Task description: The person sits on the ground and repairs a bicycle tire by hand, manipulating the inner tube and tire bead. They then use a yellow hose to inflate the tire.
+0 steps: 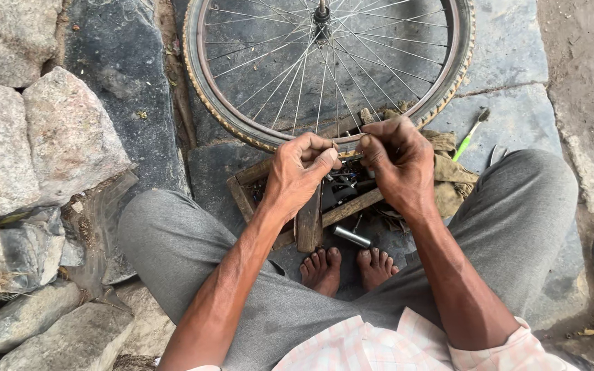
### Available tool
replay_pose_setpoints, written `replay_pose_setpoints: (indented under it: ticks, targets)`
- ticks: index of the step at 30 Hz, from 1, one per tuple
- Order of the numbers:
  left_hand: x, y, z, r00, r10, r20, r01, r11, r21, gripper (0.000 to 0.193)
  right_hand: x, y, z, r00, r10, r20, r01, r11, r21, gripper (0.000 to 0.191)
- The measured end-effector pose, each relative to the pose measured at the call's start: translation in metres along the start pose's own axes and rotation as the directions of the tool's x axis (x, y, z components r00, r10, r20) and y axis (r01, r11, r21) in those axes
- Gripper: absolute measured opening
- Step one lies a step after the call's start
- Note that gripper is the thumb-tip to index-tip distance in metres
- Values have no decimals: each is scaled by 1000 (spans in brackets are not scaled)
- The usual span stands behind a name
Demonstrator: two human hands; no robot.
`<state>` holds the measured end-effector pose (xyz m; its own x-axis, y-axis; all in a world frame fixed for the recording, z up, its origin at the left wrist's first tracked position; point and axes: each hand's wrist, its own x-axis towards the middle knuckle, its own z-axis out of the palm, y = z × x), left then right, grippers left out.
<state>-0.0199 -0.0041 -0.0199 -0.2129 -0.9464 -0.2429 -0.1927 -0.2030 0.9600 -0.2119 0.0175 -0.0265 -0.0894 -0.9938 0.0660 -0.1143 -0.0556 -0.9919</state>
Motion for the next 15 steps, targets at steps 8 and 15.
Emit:
replay_pose_setpoints:
  ticks: [8,15]
  targets:
    - [0,-2,3,998,12,55,-11,999,-31,17,-2,-3,4,990,-140,-15,125,922,-367,9]
    - [2,-5,5,998,17,68,-17,1000,-12,18,-2,-4,8,987,-151,-48,129,939,-319,13]
